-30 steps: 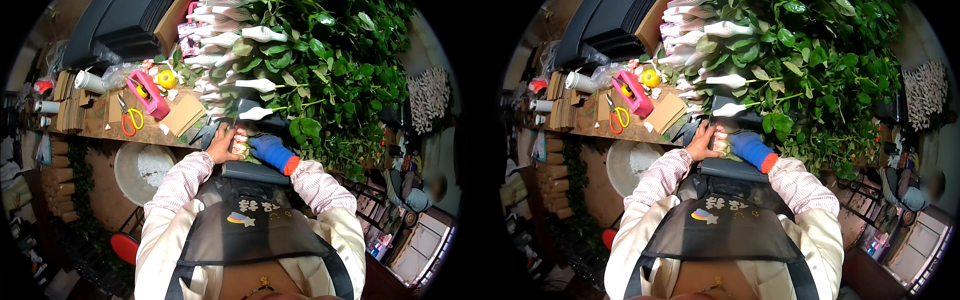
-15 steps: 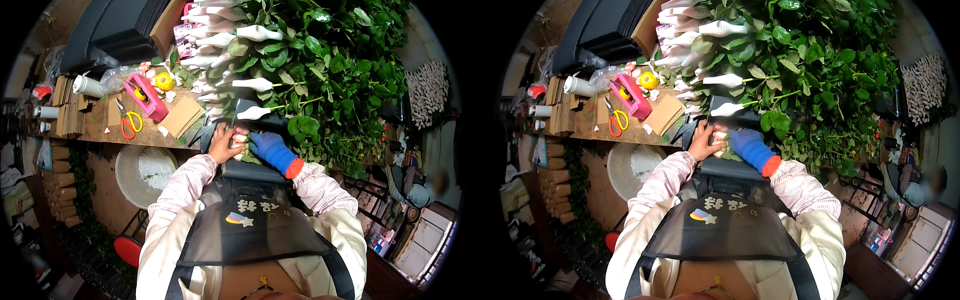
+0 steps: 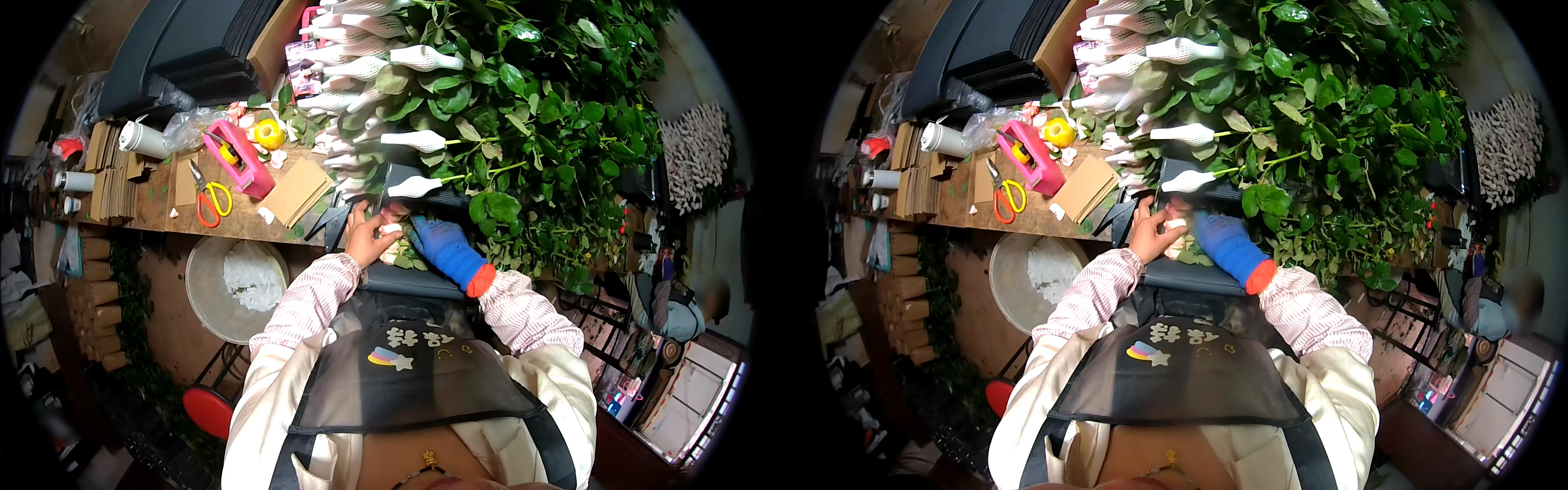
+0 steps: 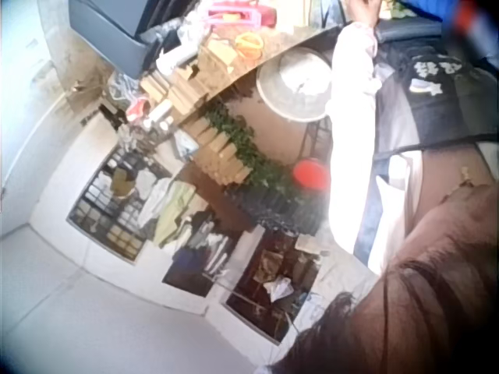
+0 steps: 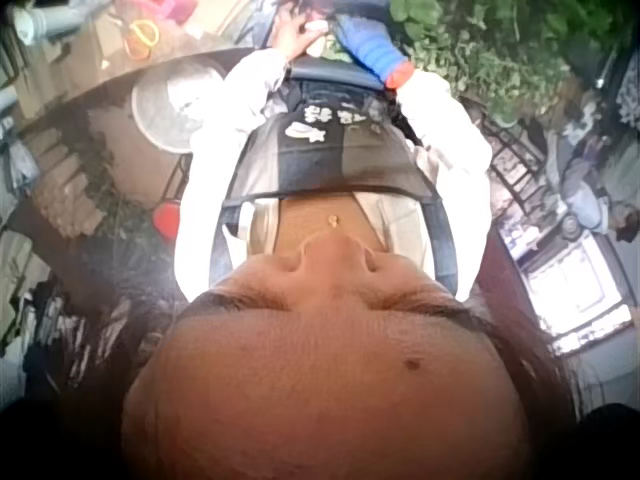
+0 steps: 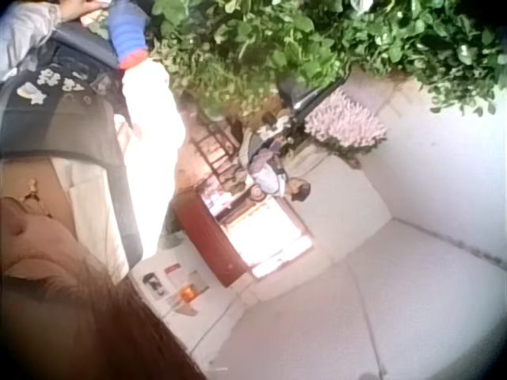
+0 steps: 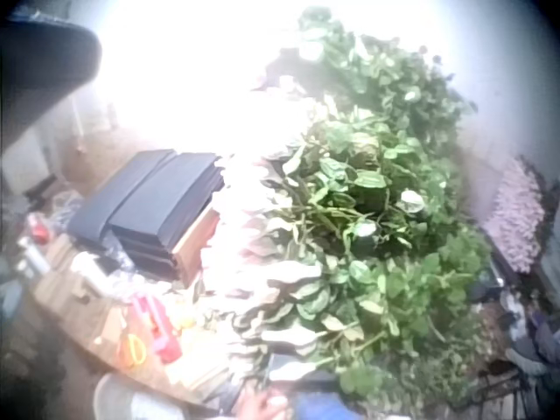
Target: The person arranges white flowers and green leaves into a black plastic tray. They place the flowers and leaves into the tray, then cover them with a cardboard insert and a black lid. The person repeats this process with another tray.
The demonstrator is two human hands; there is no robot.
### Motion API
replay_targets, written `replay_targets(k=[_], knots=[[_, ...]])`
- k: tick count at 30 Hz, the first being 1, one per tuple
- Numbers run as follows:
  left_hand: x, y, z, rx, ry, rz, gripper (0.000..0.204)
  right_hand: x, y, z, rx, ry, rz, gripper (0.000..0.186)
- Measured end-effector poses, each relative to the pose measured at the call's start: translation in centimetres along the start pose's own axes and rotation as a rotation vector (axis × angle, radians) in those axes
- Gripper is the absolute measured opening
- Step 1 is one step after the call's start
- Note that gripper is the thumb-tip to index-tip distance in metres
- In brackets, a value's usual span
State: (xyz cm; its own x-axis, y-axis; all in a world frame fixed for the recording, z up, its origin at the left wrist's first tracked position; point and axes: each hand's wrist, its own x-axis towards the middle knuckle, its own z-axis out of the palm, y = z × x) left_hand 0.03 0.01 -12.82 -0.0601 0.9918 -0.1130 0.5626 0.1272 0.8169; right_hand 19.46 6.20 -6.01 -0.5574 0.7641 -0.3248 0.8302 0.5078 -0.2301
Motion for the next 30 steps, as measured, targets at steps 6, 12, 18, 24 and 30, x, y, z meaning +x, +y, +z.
replay_targets(k=[6, 12, 18, 24, 30], knots=[[0.3, -1.1, 1.3, 0.036, 0.063, 0.065, 0.067, 2.8, 3.6, 3.9, 0.153, -0.135, 0.126, 0.045], [1.0, -1.2, 1.0, 0.032, -0.008, -0.006, 0.076, 2.5, 2.7, 3.1, 0.087, -0.151, 0.12, 0.04], [2.0, -1.0, 1.5, -0.031, -0.001, -0.152, 0.057, 2.1, 3.0, 4.4, 0.062, -0.05, 0.099, 0.039], [1.6, -1.1, 1.9, 0.034, 0.043, -0.109, 0.055, 2.3, 2.2, 3.2, 0.072, -0.044, 0.107, 0.047], [1.7, -0.6, 1.6, 0.016, 0.019, -0.131, 0.054, 2.9, 1.8, 2.9, 0.038, -0.096, 0.154, 0.045]])
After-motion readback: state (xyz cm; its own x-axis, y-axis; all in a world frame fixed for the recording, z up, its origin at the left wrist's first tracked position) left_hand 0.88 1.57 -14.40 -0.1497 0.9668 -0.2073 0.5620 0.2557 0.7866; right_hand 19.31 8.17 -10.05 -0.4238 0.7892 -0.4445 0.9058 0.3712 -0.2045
